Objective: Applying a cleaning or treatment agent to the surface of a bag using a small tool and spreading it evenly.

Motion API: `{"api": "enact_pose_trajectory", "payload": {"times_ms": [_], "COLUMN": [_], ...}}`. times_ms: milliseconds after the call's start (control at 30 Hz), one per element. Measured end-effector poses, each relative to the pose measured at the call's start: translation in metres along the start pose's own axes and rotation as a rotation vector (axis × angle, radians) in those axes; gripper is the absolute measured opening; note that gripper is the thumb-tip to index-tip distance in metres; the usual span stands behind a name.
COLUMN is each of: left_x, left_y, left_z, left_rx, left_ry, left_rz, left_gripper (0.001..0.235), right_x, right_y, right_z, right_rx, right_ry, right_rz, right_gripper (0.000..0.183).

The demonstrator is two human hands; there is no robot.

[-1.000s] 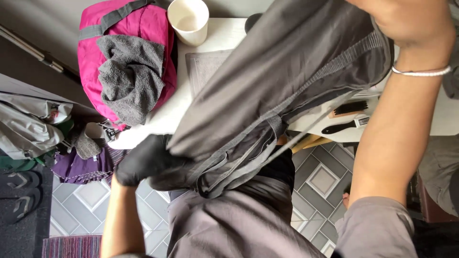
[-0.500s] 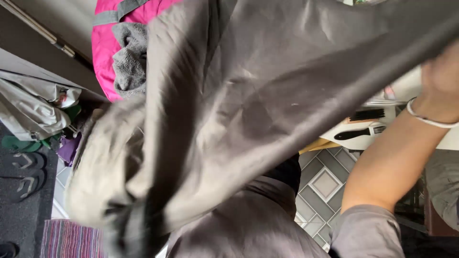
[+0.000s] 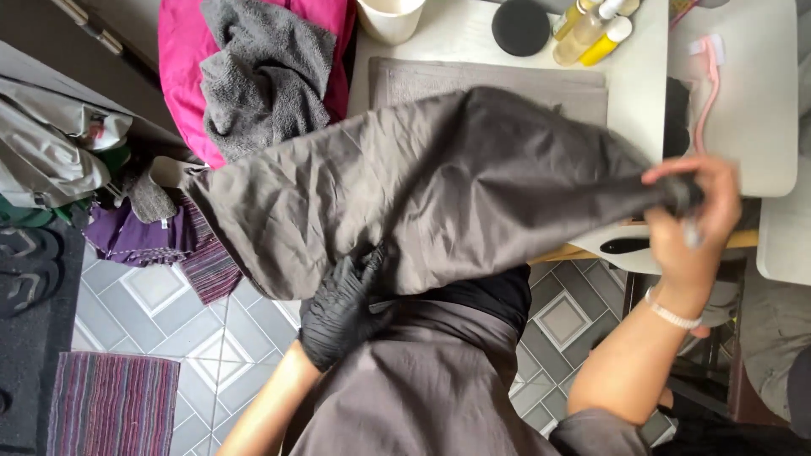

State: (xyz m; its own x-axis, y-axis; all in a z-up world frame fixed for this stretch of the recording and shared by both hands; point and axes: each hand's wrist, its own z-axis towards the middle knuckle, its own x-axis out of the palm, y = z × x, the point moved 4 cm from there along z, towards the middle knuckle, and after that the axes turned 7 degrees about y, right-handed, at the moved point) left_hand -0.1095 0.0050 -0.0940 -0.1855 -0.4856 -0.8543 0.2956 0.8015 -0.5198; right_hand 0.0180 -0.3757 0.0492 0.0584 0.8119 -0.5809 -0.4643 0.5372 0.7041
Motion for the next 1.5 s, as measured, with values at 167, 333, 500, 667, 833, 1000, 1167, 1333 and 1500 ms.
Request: {"api": "enact_pose_trajectory", "payload": {"times_ms": [167,333,500,667,833,1000,1167,1333,1500], "left_x": [-0.046,-0.119,-0.084,-0.06,-0.123,-0.106,-0.12,-0.141,-0.158], "left_y": [0.005,-0.031,-0.035,-0.024,-0.04,-0.004,0.005,0.011,0.012], "left_z": [0.013,0.077,0.174,0.204,0.186,0.136,0.113,0.087,0.073], "left_rx": [0.046,0.156,0.216,0.087,-0.12,-0.224,0.088,0.357,0.256], "left_ry": [-0.27,-0.265,0.005,0.426,0.86,0.894,0.772,0.646,0.387], "left_rz": [-0.212,-0.09,-0.106,-0.06,-0.135,-1.12,-1.083,-1.017,-1.094], "left_gripper": [0.051,0.055,0.091,0.096,0.058,0.128,0.085,0.058,0.037], "right_x": [-0.004,0.009,0.017,0.03,0.036,0.037,0.041,0.076,0.129], "right_y": [-0.017,-0.029,-0.066,-0.059,-0.029,-0.003,-0.021,-0.017,0.024], "right_z": [-0.058,-0.09,-0.106,-0.11,-0.07,-0.031,0.002,0.014,-0.002], "right_rx": [0.003,0.112,0.103,-0.088,-0.203,-0.321,-0.382,-0.055,0.379], "right_ry": [-0.139,-0.308,-0.444,-0.353,-0.236,-0.081,0.115,0.023,-0.123], "right_rz": [-0.222,-0.121,0.256,0.769,0.995,1.244,1.352,1.564,1.732], "right_gripper": [0.022,0.026,0.031,0.051,0.046,0.042,0.032,0.032,0.066]}}
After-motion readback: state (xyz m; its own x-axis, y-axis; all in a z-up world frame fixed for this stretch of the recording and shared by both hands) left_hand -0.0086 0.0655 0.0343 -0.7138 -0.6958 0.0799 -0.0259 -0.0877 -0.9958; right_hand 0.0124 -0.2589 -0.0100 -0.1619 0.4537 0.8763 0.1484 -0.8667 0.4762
